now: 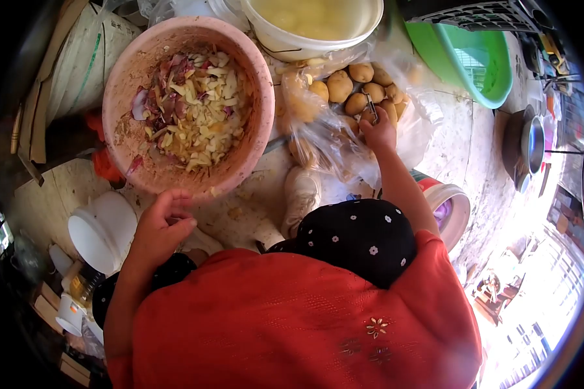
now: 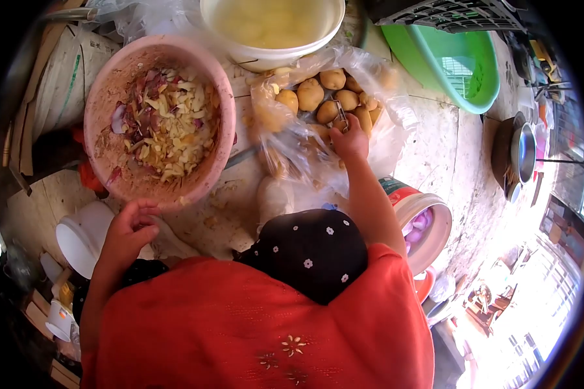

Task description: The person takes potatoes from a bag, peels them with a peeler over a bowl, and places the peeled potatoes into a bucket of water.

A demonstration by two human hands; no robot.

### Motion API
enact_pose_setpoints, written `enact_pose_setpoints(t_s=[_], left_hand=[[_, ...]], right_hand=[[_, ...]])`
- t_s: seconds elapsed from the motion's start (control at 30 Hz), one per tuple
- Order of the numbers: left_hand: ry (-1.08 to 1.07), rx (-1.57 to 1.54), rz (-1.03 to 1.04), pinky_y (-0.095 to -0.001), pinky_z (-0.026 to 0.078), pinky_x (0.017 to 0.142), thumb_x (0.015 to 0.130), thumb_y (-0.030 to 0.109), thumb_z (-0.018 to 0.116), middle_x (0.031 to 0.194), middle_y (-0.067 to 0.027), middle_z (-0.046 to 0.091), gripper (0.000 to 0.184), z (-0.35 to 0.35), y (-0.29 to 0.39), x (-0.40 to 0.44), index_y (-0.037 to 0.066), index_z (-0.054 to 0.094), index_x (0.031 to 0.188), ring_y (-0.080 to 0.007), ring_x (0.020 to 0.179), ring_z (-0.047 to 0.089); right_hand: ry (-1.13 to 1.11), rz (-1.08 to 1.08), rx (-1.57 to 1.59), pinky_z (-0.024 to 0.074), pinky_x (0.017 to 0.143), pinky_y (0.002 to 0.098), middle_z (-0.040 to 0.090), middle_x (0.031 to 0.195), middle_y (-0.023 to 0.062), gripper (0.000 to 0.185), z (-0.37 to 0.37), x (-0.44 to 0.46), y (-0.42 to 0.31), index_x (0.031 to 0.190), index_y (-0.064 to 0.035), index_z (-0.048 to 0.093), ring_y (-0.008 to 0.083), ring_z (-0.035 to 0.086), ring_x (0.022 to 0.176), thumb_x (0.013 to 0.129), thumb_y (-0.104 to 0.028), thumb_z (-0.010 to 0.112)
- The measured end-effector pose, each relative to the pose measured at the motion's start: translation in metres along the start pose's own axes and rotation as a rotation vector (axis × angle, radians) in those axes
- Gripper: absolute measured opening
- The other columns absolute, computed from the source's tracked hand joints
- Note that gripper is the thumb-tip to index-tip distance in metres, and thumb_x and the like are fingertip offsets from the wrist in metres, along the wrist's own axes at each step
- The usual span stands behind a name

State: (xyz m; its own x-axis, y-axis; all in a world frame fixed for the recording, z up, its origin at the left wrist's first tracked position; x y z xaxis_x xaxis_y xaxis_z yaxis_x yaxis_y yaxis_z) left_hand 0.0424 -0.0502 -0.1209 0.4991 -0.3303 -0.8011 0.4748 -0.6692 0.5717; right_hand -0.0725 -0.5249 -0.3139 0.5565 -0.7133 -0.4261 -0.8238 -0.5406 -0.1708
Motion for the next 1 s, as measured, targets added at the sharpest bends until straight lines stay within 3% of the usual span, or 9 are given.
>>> enact_pose_setpoints(t_s=[0.07, 0.1, 0.2, 0.37, 0.5, 0.63, 0.77, 0.97, 1.0], left_hand=[[-0.011, -0.015, 0.042, -0.0296, 0.049, 0.08, 0.08, 0.008, 0.065, 0.112, -0.0116, 0.058, 0.046, 0.002, 0.007, -0.003, 0.002, 0.051, 0.123, -0.0157, 0.093, 0.058], [-0.008, -0.02, 0.053, -0.0296, 0.049, 0.08, 0.08, 0.008, 0.065, 0.112, -0.0116, 0.058, 0.046, 0.003, 0.009, -0.004, 0.002, 0.051, 0.123, -0.0157, 0.093, 0.058], [-0.082, -0.054, 0.145, -0.0297, 0.049, 0.081, 0.08, 0.008, 0.067, 0.117, -0.0123, 0.056, 0.046, 0.012, 0.02, -0.008, 0.002, 0.051, 0.124, -0.0156, 0.094, 0.058], [-0.199, -0.046, 0.328, -0.0308, 0.047, 0.088, 0.083, 0.009, 0.067, 0.12, -0.0095, 0.052, 0.054, 0.026, 0.053, -0.026, 0.006, 0.044, 0.132, -0.0154, 0.099, 0.055], [-0.209, -0.186, 0.521, -0.0317, 0.048, 0.089, 0.084, 0.013, 0.067, 0.124, -0.0112, 0.051, 0.062, 0.029, 0.076, -0.044, 0.005, 0.038, 0.139, -0.0174, 0.103, 0.056], [-0.48, -0.562, 0.507, -0.0307, 0.051, 0.084, 0.085, 0.017, 0.067, 0.126, -0.0139, 0.052, 0.069, 0.037, 0.087, -0.061, 0.002, 0.033, 0.143, -0.0198, 0.106, 0.058], [-0.663, -0.668, 0.549, -0.0314, 0.055, 0.076, 0.086, 0.018, 0.064, 0.118, -0.0144, 0.058, 0.059, 0.021, 0.09, -0.08, -0.001, 0.04, 0.136, -0.0225, 0.097, 0.064], [-0.518, -0.894, 0.527, -0.0352, 0.057, 0.072, 0.085, 0.016, 0.064, 0.109, -0.0083, 0.059, 0.045, -0.005, 0.071, -0.088, 0.005, 0.048, 0.126, -0.0231, 0.091, 0.066], [-0.438, -0.892, 0.534, -0.035, 0.057, 0.072, 0.084, 0.014, 0.066, 0.109, -0.0085, 0.059, 0.049, -0.01, 0.068, -0.088, 0.005, 0.046, 0.127, -0.0228, 0.091, 0.065]], right_hand=[[-0.022, -0.017, 0.389, 0.0529, 0.061, 0.0364, 0.068, 0.09, 0.0124, 0.061, 0.001, -0.005, 0.002, 0.132, -0.0102, 0.051, 0.0221, 0.066, 0.071, 0.077, -0.031, 0.068], [-0.013, -0.026, 0.388, 0.0529, 0.061, 0.0364, 0.068, 0.09, 0.0124, 0.061, -0.012, -0.013, -0.005, 0.132, -0.0102, 0.051, 0.0221, 0.066, 0.071, 0.077, -0.031, 0.068], [-0.28, 0.067, 0.903, 0.034, 0.033, 0.0256, 0.058, 0.072, 0.0046, 0.053, -0.028, -0.051, -0.03, 0.131, -0.0072, 0.053, 0.0108, 0.043, 0.037, 0.082, -0.024, 0.065], [-0.597, -0.129, 0.999, 0.0343, 0.036, 0.0229, 0.057, 0.07, 0.0031, 0.052, -0.098, -0.118, -0.106, 0.131, -0.0033, 0.052, 0.0079, 0.043, 0.04, 0.083, -0.019, 0.064], [-0.864, -0.518, 0.662, 0.034, 0.037, 0.0199, 0.058, 0.068, 0.0027, 0.05, -0.162, -0.195, -0.191, 0.131, -0.0001, 0.053, 0.0065, 0.043, 0.041, 0.085, -0.02, 0.062], [-1.016, -0.703, 0.485, 0.0372, 0.04, 0.0175, 0.062, 0.072, 0.0028, 0.049, -0.183, -0.27, -0.253, 0.125, 0.0001, 0.058, 0.0049, 0.045, 0.043, 0.084, -0.024, 0.069], [-0.822, -0.661, 0.593, 0.0372, 0.041, 0.018, 0.062, 0.072, 0.0027, 0.041, -0.185, -0.296, -0.286, 0.12, -0.0017, 0.06, 0.0043, 0.046, 0.044, 0.09, -0.028, 0.067], [-0.46, -0.805, 0.542, 0.0423, 0.048, 0.0186, 0.062, 0.074, 0.0021, 0.033, -0.169, -0.313, -0.289, 0.117, -0.0025, 0.058, 0.0046, 0.052, 0.054, 0.099, -0.029, 0.053], [-0.371, -0.872, 0.437, 0.0472, 0.059, 0.0272, 0.064, 0.077, 0.0078, 0.031, -0.168, -0.322, -0.291, 0.116, -0.0028, 0.058, 0.0159, 0.06, 0.065, 0.097, -0.028, 0.055]])
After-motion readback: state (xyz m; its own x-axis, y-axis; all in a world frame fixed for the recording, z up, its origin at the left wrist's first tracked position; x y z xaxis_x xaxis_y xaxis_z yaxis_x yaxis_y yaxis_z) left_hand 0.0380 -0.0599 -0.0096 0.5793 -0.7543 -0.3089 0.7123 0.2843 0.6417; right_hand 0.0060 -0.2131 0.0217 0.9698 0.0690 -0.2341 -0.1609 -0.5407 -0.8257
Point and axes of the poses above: each hand's wrist, its own x-axis towards the middle knuckle, its own z-axis out of the palm, y = z × x, the point moved 7 cm from there along x, towards the middle knuckle
